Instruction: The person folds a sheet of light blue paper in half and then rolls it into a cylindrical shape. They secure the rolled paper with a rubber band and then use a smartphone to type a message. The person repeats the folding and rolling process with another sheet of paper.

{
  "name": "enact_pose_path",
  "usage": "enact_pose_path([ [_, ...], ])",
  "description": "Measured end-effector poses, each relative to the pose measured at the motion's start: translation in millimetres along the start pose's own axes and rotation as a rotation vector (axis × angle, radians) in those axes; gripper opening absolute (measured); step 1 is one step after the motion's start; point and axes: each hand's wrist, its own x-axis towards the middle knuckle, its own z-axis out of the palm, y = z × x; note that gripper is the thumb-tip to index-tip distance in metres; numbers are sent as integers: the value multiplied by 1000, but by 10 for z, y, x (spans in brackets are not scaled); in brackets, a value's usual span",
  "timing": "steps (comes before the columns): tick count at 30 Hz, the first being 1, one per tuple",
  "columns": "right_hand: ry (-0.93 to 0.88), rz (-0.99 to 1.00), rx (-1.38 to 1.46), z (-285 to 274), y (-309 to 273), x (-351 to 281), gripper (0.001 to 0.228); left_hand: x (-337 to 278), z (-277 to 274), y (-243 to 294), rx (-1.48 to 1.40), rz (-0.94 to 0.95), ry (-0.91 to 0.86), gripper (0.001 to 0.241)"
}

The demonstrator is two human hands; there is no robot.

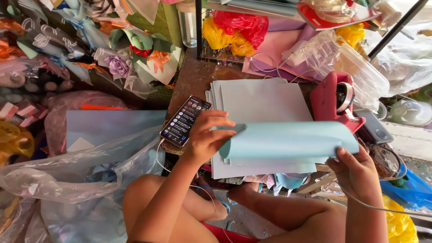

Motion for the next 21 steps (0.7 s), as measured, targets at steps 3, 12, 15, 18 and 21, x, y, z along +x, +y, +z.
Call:
enact_pose_path([
  [3,123,72,-25,-28,124,50,19,-140,-157,74,-79,-244,-194,25],
  [12,122,83,-7,-80,414,64,12,-410,-225,239,-477,-1082,7,39],
  [15,136,95,-43,-87,433,55,13,-515,-67,297,-788,-1293,155,59],
  [18,120,65,-43,-70,413,11,14,-496,13,369,-1051,-1382,286,74],
  [21,91,28,-16,-71,434,-32,15,-416,-11,409,-1052,-1416,259,83],
])
